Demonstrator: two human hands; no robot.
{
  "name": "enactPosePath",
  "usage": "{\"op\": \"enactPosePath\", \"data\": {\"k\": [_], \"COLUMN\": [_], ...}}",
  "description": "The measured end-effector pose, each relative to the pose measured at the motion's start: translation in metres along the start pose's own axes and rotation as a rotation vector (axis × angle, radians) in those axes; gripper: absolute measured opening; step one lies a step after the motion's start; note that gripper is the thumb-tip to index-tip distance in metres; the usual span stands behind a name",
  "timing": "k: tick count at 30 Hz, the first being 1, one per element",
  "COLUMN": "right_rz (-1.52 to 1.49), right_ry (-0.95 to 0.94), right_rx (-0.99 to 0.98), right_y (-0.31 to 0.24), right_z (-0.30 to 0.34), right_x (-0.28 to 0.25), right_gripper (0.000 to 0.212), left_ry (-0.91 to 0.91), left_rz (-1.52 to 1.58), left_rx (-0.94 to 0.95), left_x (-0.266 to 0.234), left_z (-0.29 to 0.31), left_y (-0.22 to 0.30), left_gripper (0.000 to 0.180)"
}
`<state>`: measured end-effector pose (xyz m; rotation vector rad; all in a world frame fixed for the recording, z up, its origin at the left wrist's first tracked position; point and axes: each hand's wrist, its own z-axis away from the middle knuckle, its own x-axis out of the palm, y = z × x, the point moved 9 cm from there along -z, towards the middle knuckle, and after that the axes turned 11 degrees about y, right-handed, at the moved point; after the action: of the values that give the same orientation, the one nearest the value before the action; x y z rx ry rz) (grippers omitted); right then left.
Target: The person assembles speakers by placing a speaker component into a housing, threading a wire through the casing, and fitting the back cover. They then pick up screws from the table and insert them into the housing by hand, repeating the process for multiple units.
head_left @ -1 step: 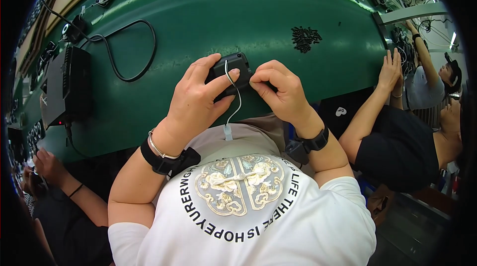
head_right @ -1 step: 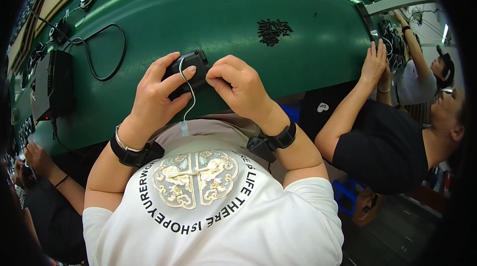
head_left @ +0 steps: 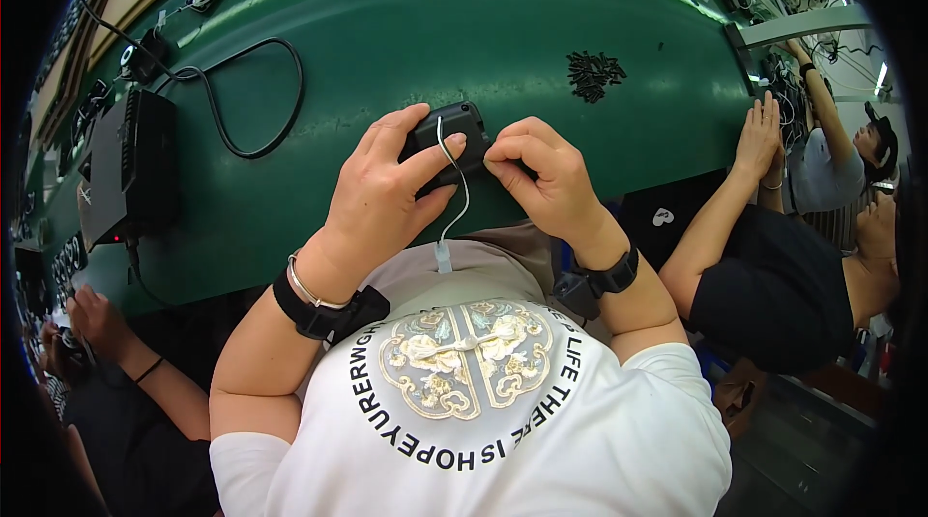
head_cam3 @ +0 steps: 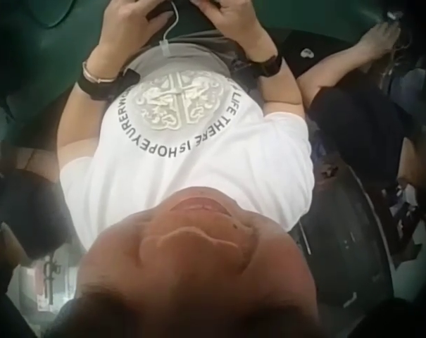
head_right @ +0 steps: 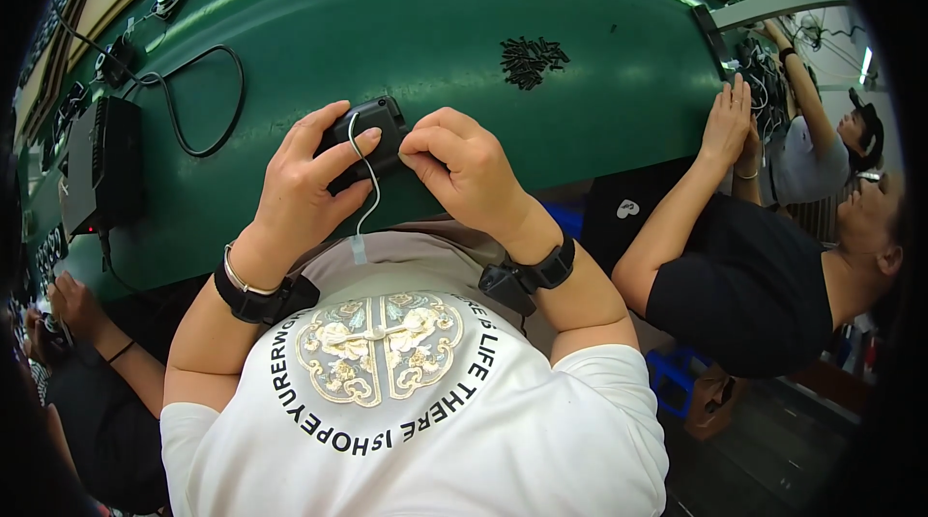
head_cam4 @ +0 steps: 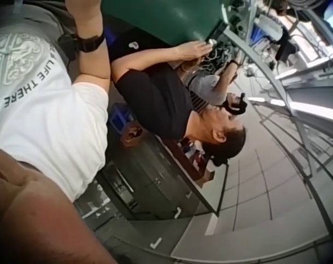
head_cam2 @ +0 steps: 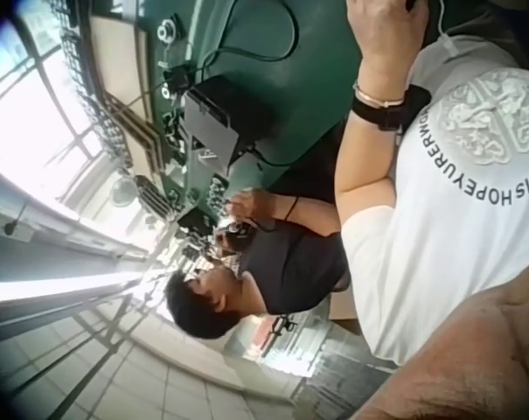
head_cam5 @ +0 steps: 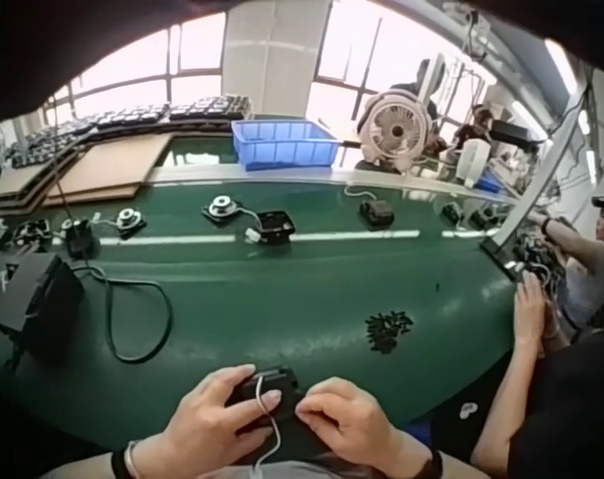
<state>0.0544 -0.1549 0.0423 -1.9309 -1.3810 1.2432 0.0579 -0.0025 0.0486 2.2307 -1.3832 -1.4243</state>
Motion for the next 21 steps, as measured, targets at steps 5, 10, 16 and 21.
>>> {"op": "enactPosePath", "data": {"k": [5,10,16,21], "right_rz": [0.063,0.094,0.473,0.626], "right_ry": [0.015,0.107,0.315,0.243], "right_rx": [0.028,0.061,0.188,0.064], "right_y": [0.004,0.010,0.064,0.058], "right_z": [0.003,-0.008,-0.010,-0.021], "right_x": [-0.002,-0.038,-0.108,-0.084], "right_gripper": [0.015,0.016,0.015,0.011], "left_ry": [-0.006,-0.018,-0.019,-0.020], "left_rz": [-0.003,-0.009,-0.020,-0.027], "left_rx": [0.001,-0.010,-0.008,-0.012], "left_x": [0.001,0.000,0.001,0.001], "left_z": [0.000,0.001,-0.002,-0.001], "left_y": [0.001,0.000,0.002,0.001], "left_gripper": [0.054,0.054,0.054,0.053]}}
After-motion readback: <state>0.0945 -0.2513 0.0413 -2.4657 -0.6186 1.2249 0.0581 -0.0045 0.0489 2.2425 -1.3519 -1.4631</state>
